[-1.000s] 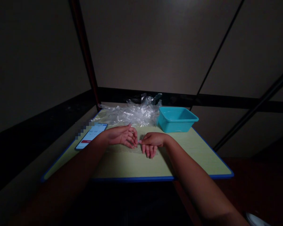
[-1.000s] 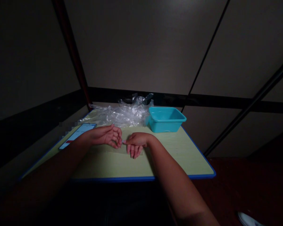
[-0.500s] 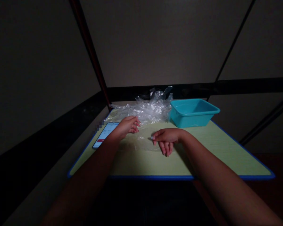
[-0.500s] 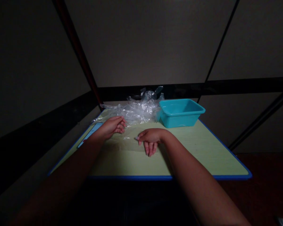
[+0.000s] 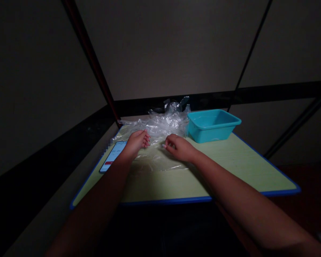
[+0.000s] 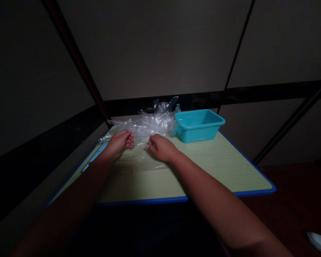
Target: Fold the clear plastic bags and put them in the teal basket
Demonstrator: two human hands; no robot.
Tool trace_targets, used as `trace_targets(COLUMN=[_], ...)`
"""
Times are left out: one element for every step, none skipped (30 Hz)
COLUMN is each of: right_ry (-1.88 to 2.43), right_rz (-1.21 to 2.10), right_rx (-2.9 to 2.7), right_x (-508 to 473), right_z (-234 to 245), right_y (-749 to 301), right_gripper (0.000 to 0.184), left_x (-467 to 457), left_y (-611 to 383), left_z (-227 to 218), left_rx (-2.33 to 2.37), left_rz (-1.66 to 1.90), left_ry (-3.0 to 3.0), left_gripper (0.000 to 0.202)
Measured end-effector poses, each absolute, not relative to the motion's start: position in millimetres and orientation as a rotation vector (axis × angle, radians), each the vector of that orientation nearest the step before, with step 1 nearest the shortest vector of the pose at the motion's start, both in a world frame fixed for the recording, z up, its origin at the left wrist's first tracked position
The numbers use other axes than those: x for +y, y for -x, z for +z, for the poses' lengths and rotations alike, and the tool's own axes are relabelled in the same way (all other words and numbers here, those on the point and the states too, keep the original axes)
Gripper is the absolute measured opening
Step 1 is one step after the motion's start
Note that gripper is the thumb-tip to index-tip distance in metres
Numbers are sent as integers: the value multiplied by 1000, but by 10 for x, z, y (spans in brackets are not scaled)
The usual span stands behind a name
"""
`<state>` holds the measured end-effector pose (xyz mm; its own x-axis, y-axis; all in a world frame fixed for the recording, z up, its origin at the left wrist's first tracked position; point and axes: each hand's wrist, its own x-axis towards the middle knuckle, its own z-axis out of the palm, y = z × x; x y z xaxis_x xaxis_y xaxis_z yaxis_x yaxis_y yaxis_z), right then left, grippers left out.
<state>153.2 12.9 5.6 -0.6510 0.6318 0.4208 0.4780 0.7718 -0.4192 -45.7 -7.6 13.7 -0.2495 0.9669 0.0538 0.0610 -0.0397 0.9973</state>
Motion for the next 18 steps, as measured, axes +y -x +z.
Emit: trace_targets(right_ry=[737,657,593,549,526,524,539,566,598,626,647,657,661,656,635,599,553,504], right_rz=[404,459,526,592,647,681,691,680,653,618,583,553,526,503,485,470,457,448], right_rx=[-2436,-2471,-2507,-2541,-2575,-2615,-2665,-2724,-2785,-2838,-2873,-2888,-2878,-2848,-2806,-2756,-2704,-2661], right_x=[93,55,16,-21,-56,-87,-115,-138,-155,-167,-172,-171,-163,-150,-134,-116,-99,-86], right_z=[69,86,102,116,122,120,110,91,66,40,17,1,-7,-5,6,24,44,64], right_y=[-1521,-1513,-1508,-1505,-1502,-1498,-1492,-1484,-1474,-1462,-1451,-1442,-1436,-1434,-1436,-1439,-1444,-1448], right_gripper=[14,14,17,21,25,31,36,43,50,57,63,67,68,65,60,53,45,36], left_x=[-71,-66,-63,-61,-59,-59,-59,-59,-59,-58,-57,-54,-51,-47,-43,-39,-37,-35], left_y=[461,464,465,465,463,460,457,455,453,453,454,457,460,463,465,467,468,469], left_z=[135,133,132,131,129,127,124,120,116,112,108,105,103,102,101,100,99,96], left_rx=[1418,1423,1430,1436,1442,1448,1453,1458,1463,1470,1477,1483,1486,1485,1481,1475,1469,1465], left_rz=[1416,1425,1431,1435,1435,1433,1431,1428,1426,1427,1431,1436,1443,1453,1463,1470,1475,1475], left_ry=[-1163,-1171,-1180,-1187,-1194,-1201,-1208,-1215,-1222,-1229,-1237,-1244,-1251,-1256,-1261,-1266,-1274,-1282], left_gripper=[27,27,27,27,27,28,28,28,27,27,27,27,27,27,28,28,28,29])
